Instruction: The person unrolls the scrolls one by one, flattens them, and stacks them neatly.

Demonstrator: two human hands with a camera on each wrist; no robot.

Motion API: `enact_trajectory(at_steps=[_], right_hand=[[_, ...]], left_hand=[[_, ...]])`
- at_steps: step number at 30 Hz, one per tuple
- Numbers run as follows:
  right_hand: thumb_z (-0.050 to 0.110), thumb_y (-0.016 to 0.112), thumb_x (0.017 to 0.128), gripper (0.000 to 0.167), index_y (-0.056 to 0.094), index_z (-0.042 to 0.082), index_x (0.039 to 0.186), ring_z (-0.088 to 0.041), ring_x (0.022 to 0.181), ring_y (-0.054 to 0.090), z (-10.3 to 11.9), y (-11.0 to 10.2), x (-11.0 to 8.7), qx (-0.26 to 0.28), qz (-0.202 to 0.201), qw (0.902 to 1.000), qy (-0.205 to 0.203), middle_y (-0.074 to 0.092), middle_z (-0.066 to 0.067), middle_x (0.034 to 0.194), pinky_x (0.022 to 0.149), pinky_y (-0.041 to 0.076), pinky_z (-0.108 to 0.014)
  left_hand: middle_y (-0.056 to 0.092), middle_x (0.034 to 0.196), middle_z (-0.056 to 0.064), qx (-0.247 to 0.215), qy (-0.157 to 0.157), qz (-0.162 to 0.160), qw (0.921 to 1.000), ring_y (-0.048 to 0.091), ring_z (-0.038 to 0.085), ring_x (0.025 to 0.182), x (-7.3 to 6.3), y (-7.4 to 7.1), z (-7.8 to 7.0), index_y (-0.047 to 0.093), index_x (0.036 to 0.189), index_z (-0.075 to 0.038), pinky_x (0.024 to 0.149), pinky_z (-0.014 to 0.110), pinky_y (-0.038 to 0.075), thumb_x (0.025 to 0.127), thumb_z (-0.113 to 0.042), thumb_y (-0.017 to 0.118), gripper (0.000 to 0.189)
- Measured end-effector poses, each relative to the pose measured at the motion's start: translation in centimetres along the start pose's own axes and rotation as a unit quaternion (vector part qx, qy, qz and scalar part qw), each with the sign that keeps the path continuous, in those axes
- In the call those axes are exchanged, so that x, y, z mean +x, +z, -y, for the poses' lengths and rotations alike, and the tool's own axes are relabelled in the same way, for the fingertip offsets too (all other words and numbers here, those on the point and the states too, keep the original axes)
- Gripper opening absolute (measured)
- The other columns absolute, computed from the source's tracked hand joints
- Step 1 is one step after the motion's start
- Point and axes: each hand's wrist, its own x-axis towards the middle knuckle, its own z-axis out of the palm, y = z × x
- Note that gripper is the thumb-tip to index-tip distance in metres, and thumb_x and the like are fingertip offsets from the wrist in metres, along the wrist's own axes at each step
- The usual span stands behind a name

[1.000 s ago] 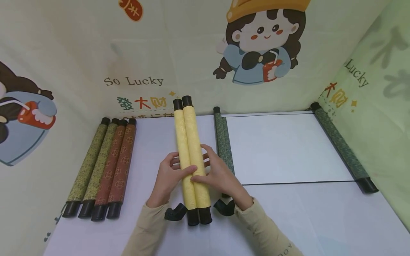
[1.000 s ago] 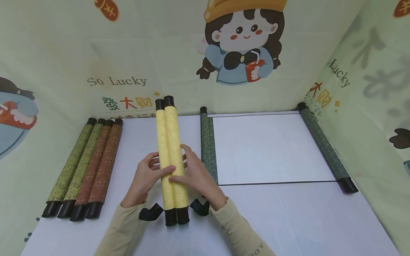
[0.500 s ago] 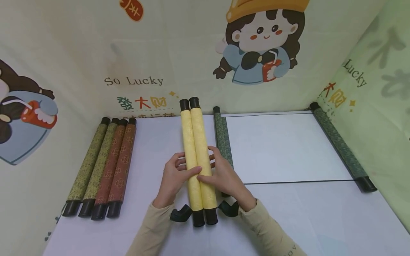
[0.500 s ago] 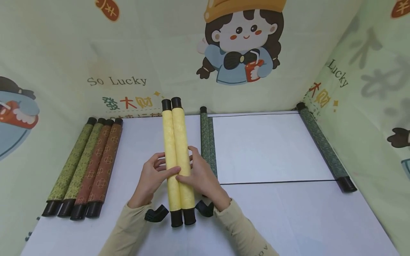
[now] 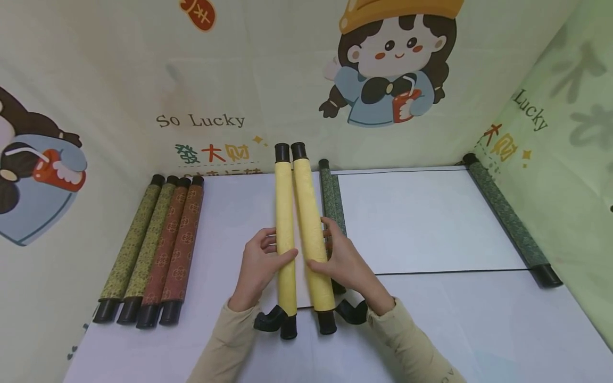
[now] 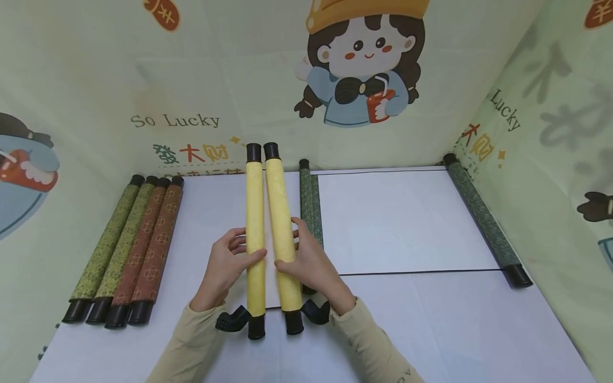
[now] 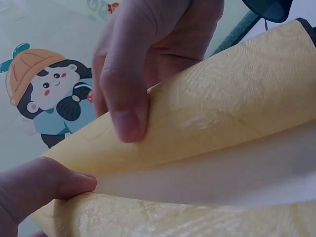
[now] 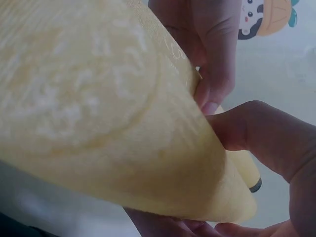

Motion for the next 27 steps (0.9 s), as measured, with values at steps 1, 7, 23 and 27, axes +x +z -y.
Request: enact_trajectory(at_steps=[1, 7, 23, 27], right_hand=[[0.01, 0.079, 0.081, 0.094, 0.021, 0.007, 0.155, -0.03, 0.102, 0.064, 0.0, -0.2, -0.1, 0.002, 0.002, 1.0, 0.003, 0.053, -0.017, 0.127, 0.072, 0.058, -0.036], [0.009, 0.076, 0.08, 0.094, 0.019, 0.009, 0.155, -0.033, 0.106, 0.063, -0.2, -0.8, -0.3, 0.013, 0.004, 0.9998, 0.018, 0.049, -0.018, 0.131, 0.072, 0.058, -0.038], [0.011, 0.072, 0.081, 0.083, 0.025, 0.001, 0.149, -0.035, 0.102, 0.064, -1.2, -1.8, -0.3, 0.007, -0.009, 0.9993, 0.036, 0.047, -0.023, 0.138, 0.077, 0.058, -0.042], [0.012, 0.072, 0.083, 0.075, 0.031, 0.0, 0.145, -0.036, 0.107, 0.063, -1.6, -2.1, -0.3, 0.004, -0.014, 0.9994, 0.032, 0.051, -0.024, 0.135, 0.077, 0.058, -0.041]], left_hand=[[0.065, 0.119, 0.015, 0.0, -0.002, -0.001, 1.0, 0.062, 0.028, 0.104, 0.0, -0.1, -0.1, 0.057, 0.132, -0.008, 0.083, 0.037, 0.056, 0.076, -0.013, 0.085, 0.062], [0.064, 0.119, 0.015, 0.0, -0.006, -0.007, 1.0, 0.061, 0.028, 0.103, -0.1, -0.3, -0.4, 0.056, 0.132, -0.007, 0.083, 0.035, 0.055, 0.077, -0.01, 0.082, 0.061], [0.067, 0.112, 0.014, 0.01, 0.007, 0.016, 0.9998, 0.061, 0.025, 0.1, -0.4, 0.3, -0.2, 0.056, 0.132, -0.009, 0.079, 0.034, 0.055, 0.079, -0.005, 0.073, 0.056], [0.067, 0.111, 0.014, 0.008, 0.011, 0.01, 0.9999, 0.06, 0.025, 0.097, -0.5, 0.5, -0.2, 0.058, 0.131, -0.008, 0.078, 0.034, 0.055, 0.079, -0.008, 0.075, 0.055]])
